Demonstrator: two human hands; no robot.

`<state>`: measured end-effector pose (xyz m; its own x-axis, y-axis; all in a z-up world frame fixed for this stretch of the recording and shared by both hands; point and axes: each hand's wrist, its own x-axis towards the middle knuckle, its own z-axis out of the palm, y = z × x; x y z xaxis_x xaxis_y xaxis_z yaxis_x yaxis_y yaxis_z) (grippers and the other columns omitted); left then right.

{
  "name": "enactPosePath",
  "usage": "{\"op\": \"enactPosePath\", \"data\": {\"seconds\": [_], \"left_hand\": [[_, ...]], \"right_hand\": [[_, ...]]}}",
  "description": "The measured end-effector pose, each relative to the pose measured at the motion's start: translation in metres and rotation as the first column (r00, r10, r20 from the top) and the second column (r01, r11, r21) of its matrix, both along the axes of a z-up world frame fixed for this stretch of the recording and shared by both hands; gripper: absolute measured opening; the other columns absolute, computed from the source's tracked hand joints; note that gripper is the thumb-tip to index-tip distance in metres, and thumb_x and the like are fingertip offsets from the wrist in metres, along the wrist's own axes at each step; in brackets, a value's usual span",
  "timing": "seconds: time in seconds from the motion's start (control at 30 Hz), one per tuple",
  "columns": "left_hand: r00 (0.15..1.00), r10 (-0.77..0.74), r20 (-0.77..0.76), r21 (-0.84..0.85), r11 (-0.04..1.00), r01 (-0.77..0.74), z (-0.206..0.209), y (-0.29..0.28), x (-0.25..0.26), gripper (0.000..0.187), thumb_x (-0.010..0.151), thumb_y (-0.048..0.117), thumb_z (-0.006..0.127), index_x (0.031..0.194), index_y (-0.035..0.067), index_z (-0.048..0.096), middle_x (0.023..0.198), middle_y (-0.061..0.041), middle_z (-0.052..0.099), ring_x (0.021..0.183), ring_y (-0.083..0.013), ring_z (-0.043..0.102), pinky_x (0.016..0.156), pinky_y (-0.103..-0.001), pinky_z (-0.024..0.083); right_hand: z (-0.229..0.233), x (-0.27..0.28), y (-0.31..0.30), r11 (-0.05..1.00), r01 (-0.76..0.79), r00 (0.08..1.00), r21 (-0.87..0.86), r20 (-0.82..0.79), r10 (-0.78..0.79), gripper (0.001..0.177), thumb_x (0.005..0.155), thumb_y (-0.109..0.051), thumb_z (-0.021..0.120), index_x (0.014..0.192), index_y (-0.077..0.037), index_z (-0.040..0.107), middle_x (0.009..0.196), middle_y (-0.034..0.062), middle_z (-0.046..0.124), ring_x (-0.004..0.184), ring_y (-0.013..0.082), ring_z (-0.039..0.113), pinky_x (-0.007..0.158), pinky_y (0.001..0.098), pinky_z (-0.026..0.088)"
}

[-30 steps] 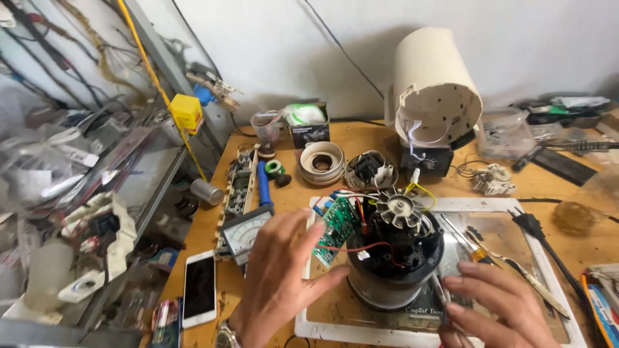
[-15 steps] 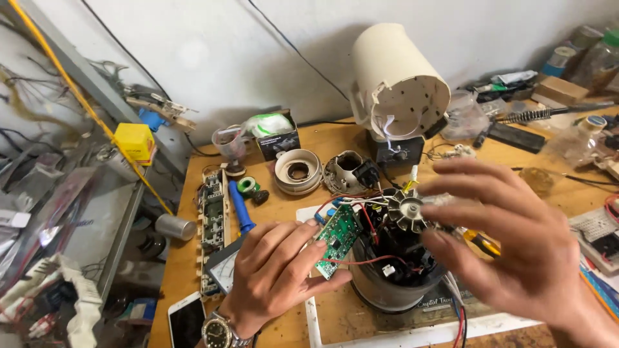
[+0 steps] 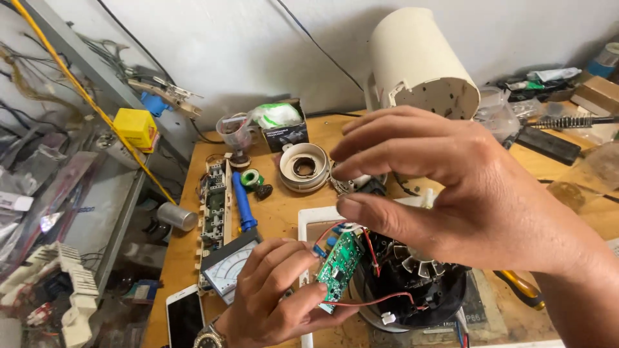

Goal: Testing electronic components of an appliance using a multimeter

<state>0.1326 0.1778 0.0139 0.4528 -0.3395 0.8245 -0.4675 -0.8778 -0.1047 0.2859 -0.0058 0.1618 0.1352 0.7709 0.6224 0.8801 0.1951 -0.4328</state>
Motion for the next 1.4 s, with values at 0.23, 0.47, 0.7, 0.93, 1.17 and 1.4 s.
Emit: {"op": "enactPosePath", "data": {"seconds": [0.23, 0.47, 0.7, 0.93, 1.17, 1.4], "left_hand": [[0.999, 0.037, -0.006, -0.064, 0.997, -0.038, -0.011, -0.013, -0.007, 0.06, 0.09, 0.058, 0.08, 0.108, 0.013, 0.045, 0.117, -0.011, 0.053, 0.102, -0.0275, 0.063, 0.086, -0.042, 0.056], [0.988, 0.154, 0.016, -0.233, 0.962, -0.146, -0.035, -0.038, -0.022, 0.084, 0.086, 0.055, 0.082, 0.144, 0.012, 0.039, 0.141, -0.016, 0.048, 0.124, -0.0268, 0.058, 0.101, -0.039, 0.059], [0.967, 0.185, -0.173, -0.748, 0.614, -0.251, -0.034, -0.086, -0.03, 0.048, 0.105, 0.036, 0.042, 0.139, 0.003, 0.048, 0.138, -0.019, 0.059, 0.124, -0.0293, 0.06, 0.109, -0.045, 0.051], [0.88, 0.433, -0.193, -0.833, 0.401, -0.38, 0.031, -0.119, -0.02, 0.042, 0.109, 0.031, 0.033, 0.134, 0.004, 0.054, 0.137, -0.016, 0.059, 0.13, -0.0273, 0.059, 0.117, -0.042, 0.046], [0.793, 0.609, 0.018, -0.831, 0.451, -0.327, 0.089, -0.113, -0.008, 0.033, 0.11, 0.034, 0.038, 0.123, 0.012, 0.06, 0.12, -0.006, 0.063, 0.119, -0.0205, 0.062, 0.111, -0.044, 0.049], [0.799, 0.543, -0.259, -0.869, 0.231, -0.438, 0.017, -0.133, -0.026, 0.043, 0.109, 0.033, 0.029, 0.134, 0.009, 0.054, 0.129, -0.01, 0.062, 0.117, -0.0204, 0.062, 0.103, -0.036, 0.051]], "right_hand": [[-0.037, -0.012, -0.045, 0.994, 0.11, 0.983, -0.016, 0.153, -0.106, 0.035, 0.084, -0.031, 0.068, 0.108, -0.006, 0.073, 0.116, 0.0115, 0.077, 0.116, 0.0283, 0.072, 0.103, 0.0413, 0.058], [-0.077, -0.004, -0.116, 0.976, 0.176, 0.983, 0.128, 0.032, -0.181, 0.029, 0.076, -0.024, 0.073, 0.098, -0.006, 0.074, 0.118, 0.0112, 0.075, 0.122, 0.0323, 0.07, 0.11, 0.0472, 0.055], [-0.094, 0.023, -0.16, 0.965, 0.207, 0.978, 0.162, -0.069, -0.198, 0.027, 0.075, -0.021, 0.073, 0.097, -0.007, 0.076, 0.111, 0.0099, 0.078, 0.121, 0.03, 0.072, 0.109, 0.0444, 0.057], [-0.074, 0.016, -0.168, 0.985, 0.136, 0.987, 0.11, -0.097, -0.126, 0.027, 0.076, -0.021, 0.076, 0.1, -0.008, 0.078, 0.113, 0.007, 0.078, 0.119, 0.0251, 0.071, 0.105, 0.0422, 0.054], [-0.058, 0.007, -0.177, 0.972, 0.053, 0.989, 0.227, -0.147, -0.02, 0.022, 0.086, -0.015, 0.069, 0.103, -0.001, 0.073, 0.115, 0.0121, 0.074, 0.12, 0.0315, 0.069, 0.106, 0.0439, 0.054], [-0.057, 0.005, -0.205, 0.949, 0.073, 0.996, 0.307, -0.078, -0.051, 0.021, 0.083, -0.007, 0.07, 0.1, 0.007, 0.071, 0.113, 0.0222, 0.072, 0.114, 0.0377, 0.071, 0.107, 0.0472, 0.054]]}}
